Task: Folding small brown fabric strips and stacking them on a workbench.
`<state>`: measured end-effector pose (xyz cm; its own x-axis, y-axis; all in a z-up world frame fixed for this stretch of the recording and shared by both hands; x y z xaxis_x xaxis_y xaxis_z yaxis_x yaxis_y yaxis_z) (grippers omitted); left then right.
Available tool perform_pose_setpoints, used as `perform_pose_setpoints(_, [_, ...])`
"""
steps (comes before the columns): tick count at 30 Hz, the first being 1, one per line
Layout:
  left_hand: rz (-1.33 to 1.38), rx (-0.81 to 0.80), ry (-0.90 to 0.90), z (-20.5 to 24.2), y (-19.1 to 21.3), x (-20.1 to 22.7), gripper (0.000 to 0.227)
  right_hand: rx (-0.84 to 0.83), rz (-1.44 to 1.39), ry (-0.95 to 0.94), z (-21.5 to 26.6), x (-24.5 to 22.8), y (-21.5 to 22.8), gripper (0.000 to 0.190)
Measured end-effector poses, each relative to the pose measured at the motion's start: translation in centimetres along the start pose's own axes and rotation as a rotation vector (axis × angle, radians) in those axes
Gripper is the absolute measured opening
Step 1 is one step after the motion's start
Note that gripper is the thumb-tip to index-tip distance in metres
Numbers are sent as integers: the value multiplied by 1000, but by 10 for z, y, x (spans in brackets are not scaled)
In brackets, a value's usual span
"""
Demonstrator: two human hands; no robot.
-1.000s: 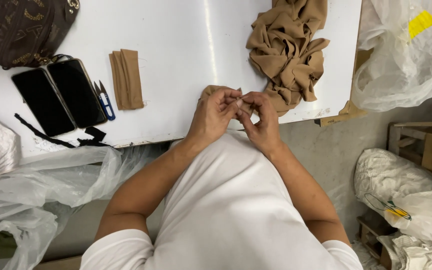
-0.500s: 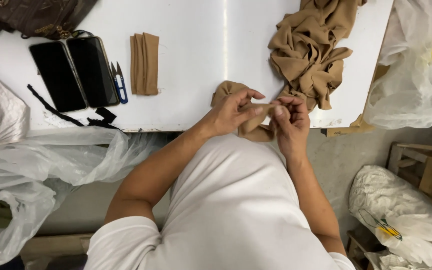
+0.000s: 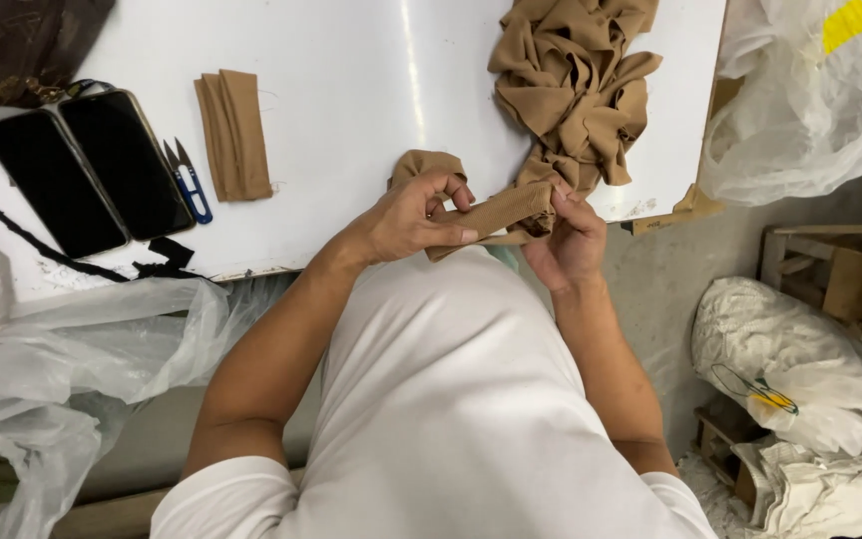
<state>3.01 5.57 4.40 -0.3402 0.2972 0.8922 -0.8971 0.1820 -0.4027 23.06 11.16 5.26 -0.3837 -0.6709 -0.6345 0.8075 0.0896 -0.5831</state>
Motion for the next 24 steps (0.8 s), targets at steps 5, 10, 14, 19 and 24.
perform_pose_setpoints(5, [-336, 20, -47, -5, 5, 12, 14, 59, -116, -142, 5, 10, 5, 12])
perform_pose_setpoints(10, [358, 287, 32, -3, 15, 4, 11, 39, -64, -188, -4, 32, 26, 14])
perform_pose_setpoints(14, [839, 207, 73, -12, 12, -24, 16, 31, -145, -287, -3, 48, 8, 18])
perform_pose_setpoints(19, [682, 45, 41, -1, 4, 2, 27, 51, -316, -133, -16, 9, 13, 18])
perform_pose_setpoints(24, [724, 90, 26, -4, 5, 2, 41, -154, -453, -238, -18, 10, -28, 15])
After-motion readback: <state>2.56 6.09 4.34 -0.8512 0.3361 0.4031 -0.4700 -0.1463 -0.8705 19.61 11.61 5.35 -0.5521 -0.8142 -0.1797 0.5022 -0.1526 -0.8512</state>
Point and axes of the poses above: each hand's wrist, its own z-axis away from the middle knuckle, its own y-axis out of the back of the hand, x = y × z, the point moved 6 cm from there along -z, towards the middle knuckle, and after that the axes turned 4 degrees about -y, right-handed, at the moved point
